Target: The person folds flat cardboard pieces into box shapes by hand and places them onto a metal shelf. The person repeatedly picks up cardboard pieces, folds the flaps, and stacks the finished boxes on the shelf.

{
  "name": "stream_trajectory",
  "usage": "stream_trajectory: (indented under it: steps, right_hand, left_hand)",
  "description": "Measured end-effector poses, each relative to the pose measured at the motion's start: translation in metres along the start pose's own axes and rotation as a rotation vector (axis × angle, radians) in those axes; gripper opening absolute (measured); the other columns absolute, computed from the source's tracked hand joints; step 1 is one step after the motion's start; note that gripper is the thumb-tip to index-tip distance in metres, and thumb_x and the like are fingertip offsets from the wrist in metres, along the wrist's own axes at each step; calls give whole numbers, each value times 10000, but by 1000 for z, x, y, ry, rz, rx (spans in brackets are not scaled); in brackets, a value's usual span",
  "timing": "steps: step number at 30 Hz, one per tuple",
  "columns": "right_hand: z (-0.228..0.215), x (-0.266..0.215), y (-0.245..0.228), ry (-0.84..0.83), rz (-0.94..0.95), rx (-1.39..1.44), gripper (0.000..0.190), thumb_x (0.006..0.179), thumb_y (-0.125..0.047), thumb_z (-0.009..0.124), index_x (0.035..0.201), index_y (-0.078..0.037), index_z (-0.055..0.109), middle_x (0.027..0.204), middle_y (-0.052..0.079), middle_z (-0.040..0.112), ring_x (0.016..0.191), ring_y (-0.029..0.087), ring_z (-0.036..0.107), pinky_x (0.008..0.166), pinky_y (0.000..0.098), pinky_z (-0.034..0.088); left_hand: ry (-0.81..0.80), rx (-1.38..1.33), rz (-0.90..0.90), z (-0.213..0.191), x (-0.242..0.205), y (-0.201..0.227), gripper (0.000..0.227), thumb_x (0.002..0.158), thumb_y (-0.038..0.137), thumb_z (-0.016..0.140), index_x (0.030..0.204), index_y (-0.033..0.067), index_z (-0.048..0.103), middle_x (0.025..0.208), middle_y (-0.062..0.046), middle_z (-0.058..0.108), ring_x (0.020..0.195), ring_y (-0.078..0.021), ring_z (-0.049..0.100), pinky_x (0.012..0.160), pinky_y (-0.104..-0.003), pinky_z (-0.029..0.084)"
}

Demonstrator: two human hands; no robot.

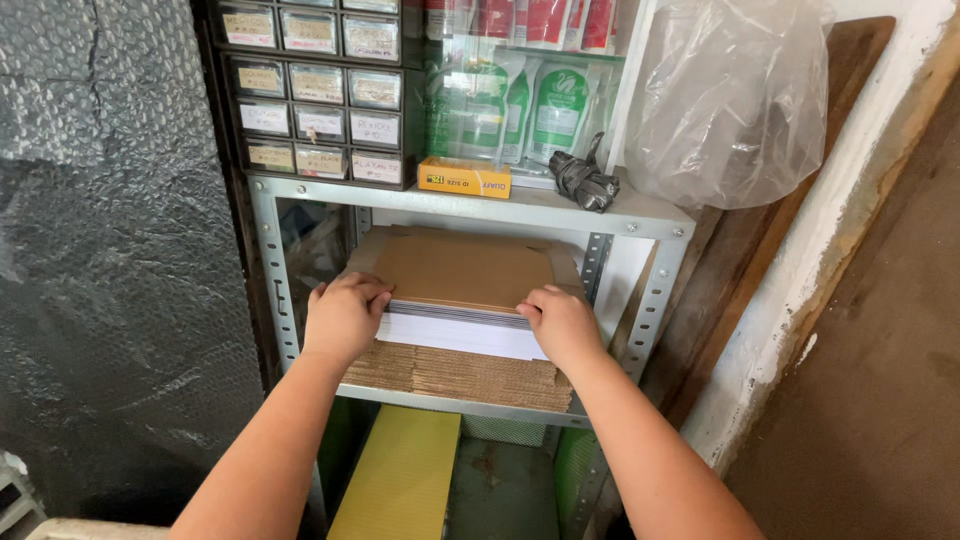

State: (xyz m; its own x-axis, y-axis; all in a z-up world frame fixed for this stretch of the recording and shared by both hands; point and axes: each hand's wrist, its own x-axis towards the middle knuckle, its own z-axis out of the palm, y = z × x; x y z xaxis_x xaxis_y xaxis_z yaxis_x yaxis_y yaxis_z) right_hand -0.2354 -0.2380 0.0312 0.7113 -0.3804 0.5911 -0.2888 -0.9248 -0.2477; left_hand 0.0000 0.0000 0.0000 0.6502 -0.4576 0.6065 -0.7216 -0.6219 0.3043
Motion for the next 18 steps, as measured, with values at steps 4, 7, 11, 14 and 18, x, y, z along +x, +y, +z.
stream_trajectory:
  steps: [4,7,11,14,18]
  right_hand:
    - [10,-2,4,20,9,-29,235,997,-380,607,930,-190,729,880,49,665,900,345,711,814,466,595]
    - [17,-7,4,58,-11,-67,258,1020,-410,555,937,-203,685,894,59,639,895,374,708,793,496,597]
    - [19,-15,-1,66,-10,-76,301,1071,-390,467,1002,-174,665,938,81,637,879,408,716,803,510,601]
    - [32,-14,6,80,-26,-157,286,1071,-401,449,1088,-196,648,1015,84,643,899,420,723,819,516,606]
    - [33,-13,14,43,7,-60,360,1079,-448,414,1282,-244,632,1281,35,637,1100,408,702,931,526,592]
  left_hand:
    - [-11,30,0,-2,-6,4,247,1033,469,566,1171,403,760,1252,146,670,1252,-143,616,1221,-530,363]
    - [-34,74,42,-6,-16,7,303,1067,416,514,1315,402,686,1325,150,620,1300,-120,586,1235,-536,331]
    - [-77,178,108,-25,-36,22,487,1035,346,559,1517,297,511,1473,47,534,1461,-199,456,1255,-596,264]
    - [-89,283,129,-23,-40,23,609,1010,367,582,1586,266,414,1552,14,470,1553,-215,319,1262,-604,210]
    - [-90,373,156,-36,-50,32,789,966,396,632,1650,217,284,1693,-27,280,1624,-262,106,1271,-610,148]
